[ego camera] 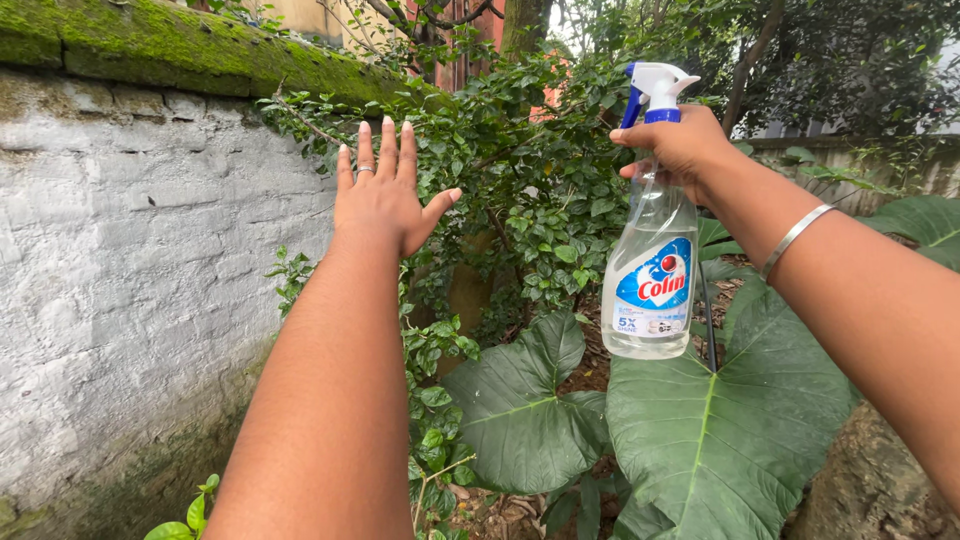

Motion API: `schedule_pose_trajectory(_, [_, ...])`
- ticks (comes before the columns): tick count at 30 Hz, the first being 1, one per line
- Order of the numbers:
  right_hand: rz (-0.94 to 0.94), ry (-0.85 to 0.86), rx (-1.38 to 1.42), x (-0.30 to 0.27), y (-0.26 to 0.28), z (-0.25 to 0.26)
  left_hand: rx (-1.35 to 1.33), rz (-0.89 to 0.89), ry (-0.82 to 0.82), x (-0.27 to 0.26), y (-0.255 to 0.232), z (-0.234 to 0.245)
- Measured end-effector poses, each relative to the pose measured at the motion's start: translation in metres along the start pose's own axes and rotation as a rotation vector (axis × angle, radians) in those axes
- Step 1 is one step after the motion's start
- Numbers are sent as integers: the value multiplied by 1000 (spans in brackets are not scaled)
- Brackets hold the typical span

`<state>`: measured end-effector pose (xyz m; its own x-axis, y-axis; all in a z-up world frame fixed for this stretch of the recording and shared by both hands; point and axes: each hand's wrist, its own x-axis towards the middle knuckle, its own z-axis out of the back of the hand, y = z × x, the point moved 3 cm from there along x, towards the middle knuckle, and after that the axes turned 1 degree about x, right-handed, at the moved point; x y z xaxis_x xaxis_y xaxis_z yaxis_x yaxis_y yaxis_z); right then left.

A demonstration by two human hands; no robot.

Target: The person sprays a plant with a liquid from a spray bottle and uses their hand to touch and move various leaves.

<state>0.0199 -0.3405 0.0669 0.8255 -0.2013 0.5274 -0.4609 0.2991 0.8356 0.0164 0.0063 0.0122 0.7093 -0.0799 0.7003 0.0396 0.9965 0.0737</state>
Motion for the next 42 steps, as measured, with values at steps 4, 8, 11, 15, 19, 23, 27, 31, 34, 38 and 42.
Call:
schedule_pose_trajectory(4, [-30, 78, 7, 1, -6, -2, -7, -1, 25, -1, 3, -3])
schedule_pose_trajectory(8, [-67, 83, -27, 1, -14, -7, -16, 3, 42, -1, 8, -9])
schedule_pose_trajectory(11, [-84, 88, -32, 4, -20, -10, -22, -5, 41, 0, 12, -16])
schedule_pose_trajectory(15, [-81, 103, -26, 4, -27, -9, -60, -11, 52, 2, 16, -27])
schedule_pose_trajectory(19, [-76, 118, 14, 1, -26, -6, -54, -32, 59, 6, 17, -36])
schedule_pose_trajectory(23, [-89, 111, 5, -2, -24, -5, -81, -56, 69, 11, 14, -44])
schedule_pose_trajectory(27, [-86, 100, -30, -7, -28, -11, -88, -97, 66, 13, 10, -57])
schedule_pose_trajectory(31, [-106, 96, -47, -9, -39, -19, -104, -132, 73, 10, 12, -75])
schedule_pose_trajectory(34, [-146, 104, -55, -7, -53, -23, -94, -131, 100, 9, 16, -88])
schedule_pose_trajectory(38, [-168, 144, -78, 2, -72, -28, -80, -123, 133, 15, 22, -102])
schedule_pose_trajectory(42, [-182, 165, -91, 14, -87, -29, -68, -113, 147, 22, 25, -113])
